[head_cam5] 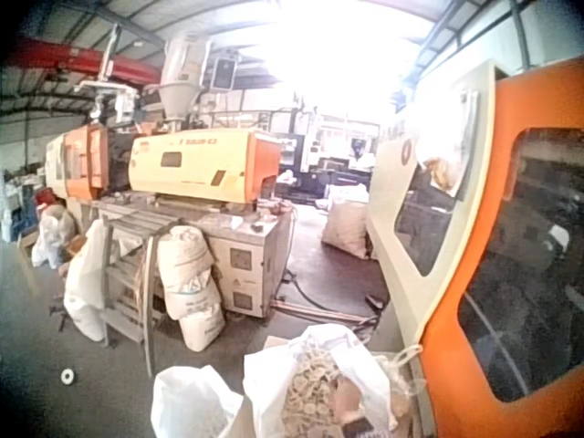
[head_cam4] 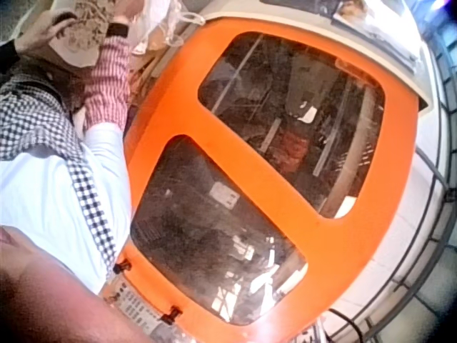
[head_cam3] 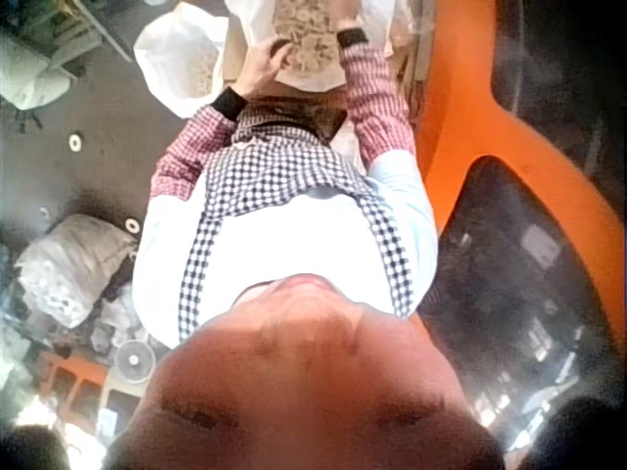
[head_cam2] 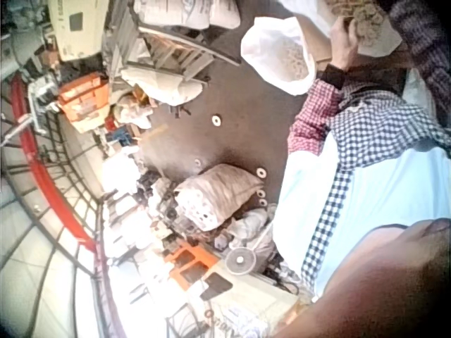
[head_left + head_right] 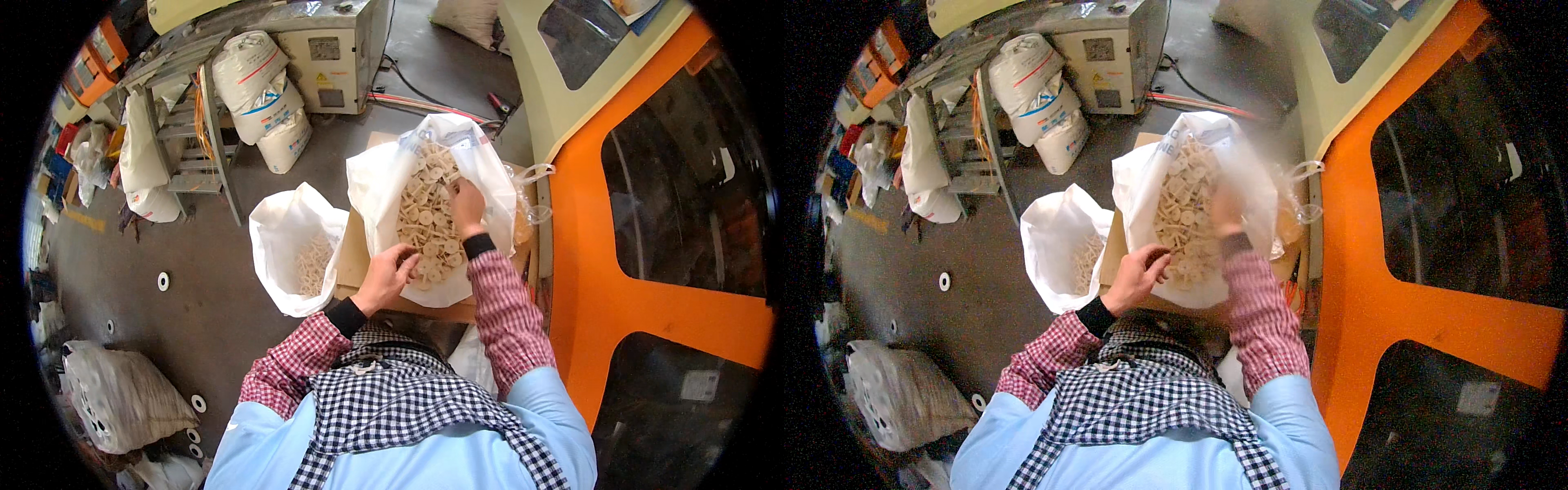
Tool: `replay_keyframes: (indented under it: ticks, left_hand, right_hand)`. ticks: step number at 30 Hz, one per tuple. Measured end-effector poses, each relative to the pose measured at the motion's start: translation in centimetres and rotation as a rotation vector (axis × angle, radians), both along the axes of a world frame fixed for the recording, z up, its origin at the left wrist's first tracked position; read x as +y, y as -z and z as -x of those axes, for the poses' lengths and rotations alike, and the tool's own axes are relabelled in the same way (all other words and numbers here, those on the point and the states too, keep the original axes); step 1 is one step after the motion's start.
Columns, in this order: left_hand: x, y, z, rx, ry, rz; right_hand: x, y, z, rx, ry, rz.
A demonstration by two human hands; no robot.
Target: The person operates an injection molding machine by opening the safety door, retrieving a white plastic component from the mold, and closing the door. They repeat this cycle multiple times, placing the finished components into a nearby white sack.
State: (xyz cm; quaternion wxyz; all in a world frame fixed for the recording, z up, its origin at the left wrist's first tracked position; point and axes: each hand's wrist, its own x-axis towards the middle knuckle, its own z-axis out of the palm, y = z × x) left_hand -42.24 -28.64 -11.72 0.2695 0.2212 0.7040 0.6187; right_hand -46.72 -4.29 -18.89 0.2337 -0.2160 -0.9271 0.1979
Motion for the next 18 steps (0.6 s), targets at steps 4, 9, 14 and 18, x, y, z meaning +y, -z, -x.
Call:
replay_keyframes:
  ticks: [4,9,14,18]
  left_hand:
    - [1.6,0.5,0.7,-0.461,-0.128,-0.303]
    - [1.3,1.4,-1.2,-0.315,0.074,-0.329]
    - [2.1,0.4,-3.2,0.111,-0.045,-0.110]
    - [3.5,1.9,-3.0,-0.090,0.123,-0.143]
  right_hand:
    - [-8.0,-6.7,-7.5,0.267,-0.302,0.183]
    - [-12.0,-9.3,-13.9,0.324,-0.356,0.356]
    - [-12.2,-7.8,-15.4,0.301,-0.142,0.575]
    - [-10.9,-6.7,-16.9,0.218,-0.090,0.801]
